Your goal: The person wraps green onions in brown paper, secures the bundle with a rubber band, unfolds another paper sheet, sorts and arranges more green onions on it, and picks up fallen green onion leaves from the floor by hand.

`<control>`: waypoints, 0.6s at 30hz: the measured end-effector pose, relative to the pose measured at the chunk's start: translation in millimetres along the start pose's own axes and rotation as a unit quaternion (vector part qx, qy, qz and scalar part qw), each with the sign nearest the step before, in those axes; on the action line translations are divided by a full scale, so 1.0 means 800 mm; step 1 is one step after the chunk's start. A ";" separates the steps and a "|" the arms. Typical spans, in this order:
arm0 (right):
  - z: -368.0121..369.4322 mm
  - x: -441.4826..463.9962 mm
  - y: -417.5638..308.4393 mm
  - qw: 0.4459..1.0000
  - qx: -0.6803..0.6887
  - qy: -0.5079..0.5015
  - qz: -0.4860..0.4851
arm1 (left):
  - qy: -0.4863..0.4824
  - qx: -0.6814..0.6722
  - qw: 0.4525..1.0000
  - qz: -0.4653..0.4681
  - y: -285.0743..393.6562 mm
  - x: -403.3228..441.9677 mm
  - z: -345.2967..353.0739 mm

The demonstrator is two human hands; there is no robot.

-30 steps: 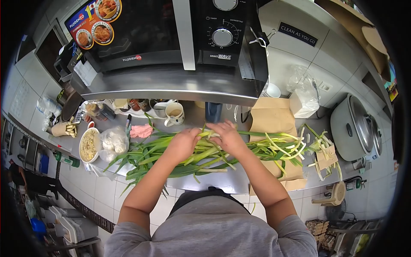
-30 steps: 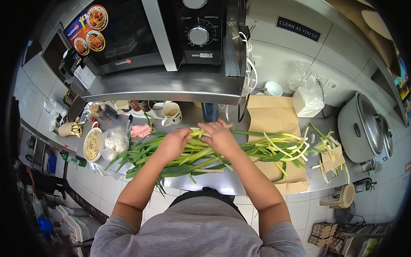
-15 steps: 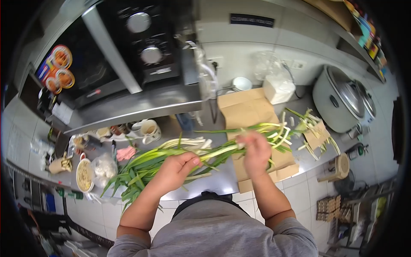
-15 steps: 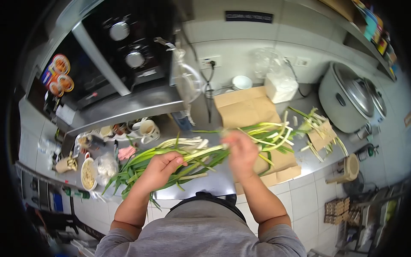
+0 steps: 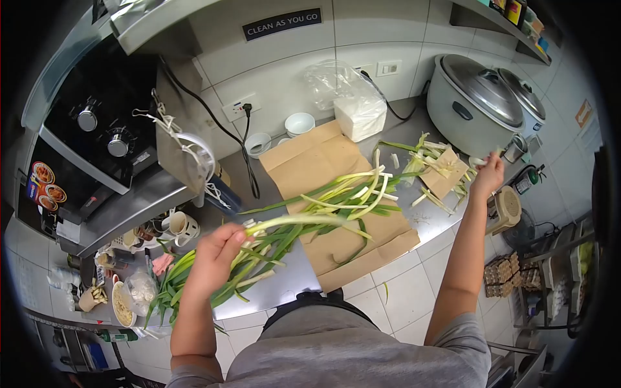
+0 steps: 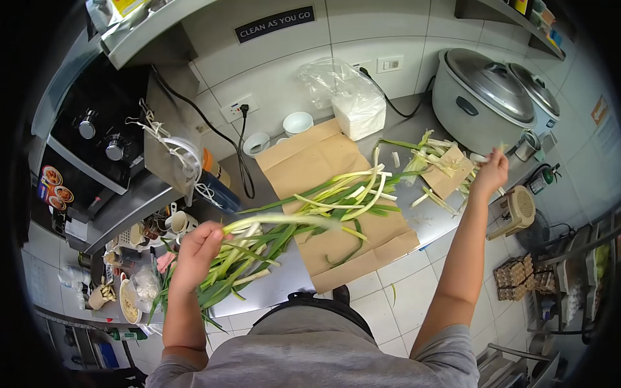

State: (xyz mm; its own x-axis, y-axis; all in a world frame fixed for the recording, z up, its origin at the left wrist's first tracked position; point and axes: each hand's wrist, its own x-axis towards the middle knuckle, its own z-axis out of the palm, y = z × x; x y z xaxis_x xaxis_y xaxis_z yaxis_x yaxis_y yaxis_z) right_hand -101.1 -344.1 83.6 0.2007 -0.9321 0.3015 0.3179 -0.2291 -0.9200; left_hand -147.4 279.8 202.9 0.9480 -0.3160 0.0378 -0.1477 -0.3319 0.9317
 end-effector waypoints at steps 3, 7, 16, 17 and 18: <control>-0.001 0.026 0.057 0.958 -0.234 -0.164 0.029 | 0.000 0.093 0.994 0.064 0.029 0.036 0.041; -0.007 -0.006 0.090 0.892 -0.437 -0.111 0.035 | -0.012 0.207 0.976 0.071 0.015 0.107 0.109; -0.020 -0.278 0.080 0.852 -0.297 -0.425 -0.079 | -0.049 0.410 0.909 0.059 -0.182 0.159 0.244; -0.020 -0.299 0.080 0.841 -0.280 -0.424 -0.187 | -0.051 0.411 0.909 0.054 -0.186 0.158 0.248; -0.021 -0.303 0.096 0.840 -0.279 -0.428 -0.184 | -0.059 0.402 0.911 0.066 -0.192 0.162 0.250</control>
State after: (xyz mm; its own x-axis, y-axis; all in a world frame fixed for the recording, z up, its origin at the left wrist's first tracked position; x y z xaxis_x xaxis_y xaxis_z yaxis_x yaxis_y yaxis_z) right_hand -141.4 -140.1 -64.3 0.8529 -0.2807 0.4402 0.0685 -0.7758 -0.6273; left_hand -58.1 111.7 -7.7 0.8770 -0.4781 0.0473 -0.4622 -0.8128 0.3546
